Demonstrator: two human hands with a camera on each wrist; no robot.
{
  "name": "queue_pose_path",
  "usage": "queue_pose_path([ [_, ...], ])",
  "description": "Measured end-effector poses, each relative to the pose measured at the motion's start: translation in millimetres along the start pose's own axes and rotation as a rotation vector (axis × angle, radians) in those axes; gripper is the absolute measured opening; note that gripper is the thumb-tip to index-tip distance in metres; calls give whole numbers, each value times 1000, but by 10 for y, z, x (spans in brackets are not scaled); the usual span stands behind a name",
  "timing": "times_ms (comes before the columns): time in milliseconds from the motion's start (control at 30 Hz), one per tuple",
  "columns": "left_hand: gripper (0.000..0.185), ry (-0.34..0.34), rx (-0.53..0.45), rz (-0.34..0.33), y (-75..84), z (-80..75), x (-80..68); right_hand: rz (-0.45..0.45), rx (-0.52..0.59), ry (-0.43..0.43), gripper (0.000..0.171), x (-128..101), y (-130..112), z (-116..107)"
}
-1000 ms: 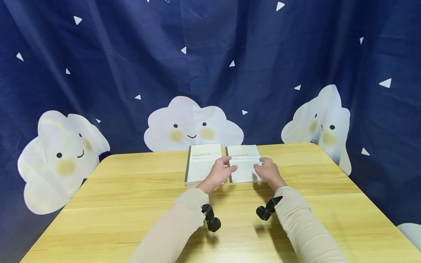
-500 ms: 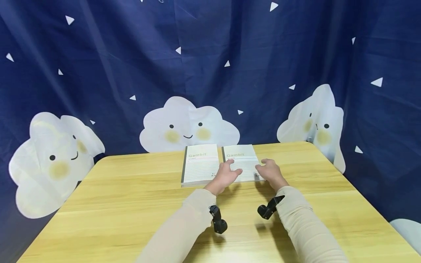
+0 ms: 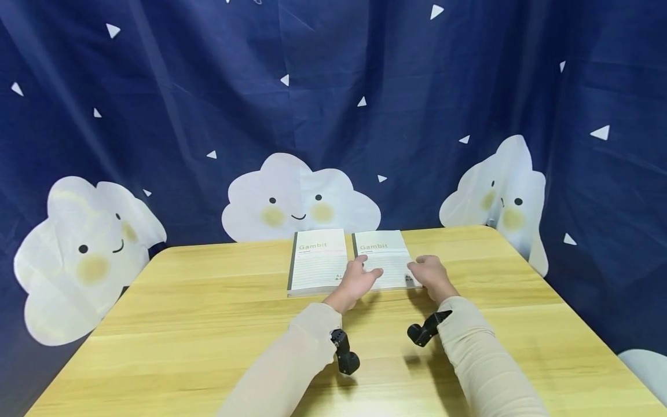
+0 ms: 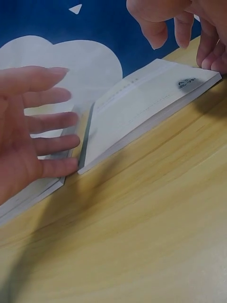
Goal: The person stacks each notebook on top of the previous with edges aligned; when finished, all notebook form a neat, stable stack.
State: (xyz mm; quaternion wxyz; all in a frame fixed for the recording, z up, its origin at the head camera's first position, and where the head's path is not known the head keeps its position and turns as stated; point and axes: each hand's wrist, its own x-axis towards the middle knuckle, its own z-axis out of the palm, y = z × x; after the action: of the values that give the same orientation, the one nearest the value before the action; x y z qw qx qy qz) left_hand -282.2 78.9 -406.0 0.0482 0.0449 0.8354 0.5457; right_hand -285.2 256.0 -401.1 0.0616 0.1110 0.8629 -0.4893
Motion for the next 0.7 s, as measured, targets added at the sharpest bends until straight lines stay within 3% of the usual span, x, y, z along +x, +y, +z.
queue_pose_path([
  [200,62,25,-119,-13,11,-34,-3,30,30,-31,61,19,6,-27],
  [400,60,47,-265,-39,23,-62,15,40,50,-23,59,0,-6,-50],
  [700,48,83,-399,-64,0,-101,35,64,44,13,53,18,24,-27],
])
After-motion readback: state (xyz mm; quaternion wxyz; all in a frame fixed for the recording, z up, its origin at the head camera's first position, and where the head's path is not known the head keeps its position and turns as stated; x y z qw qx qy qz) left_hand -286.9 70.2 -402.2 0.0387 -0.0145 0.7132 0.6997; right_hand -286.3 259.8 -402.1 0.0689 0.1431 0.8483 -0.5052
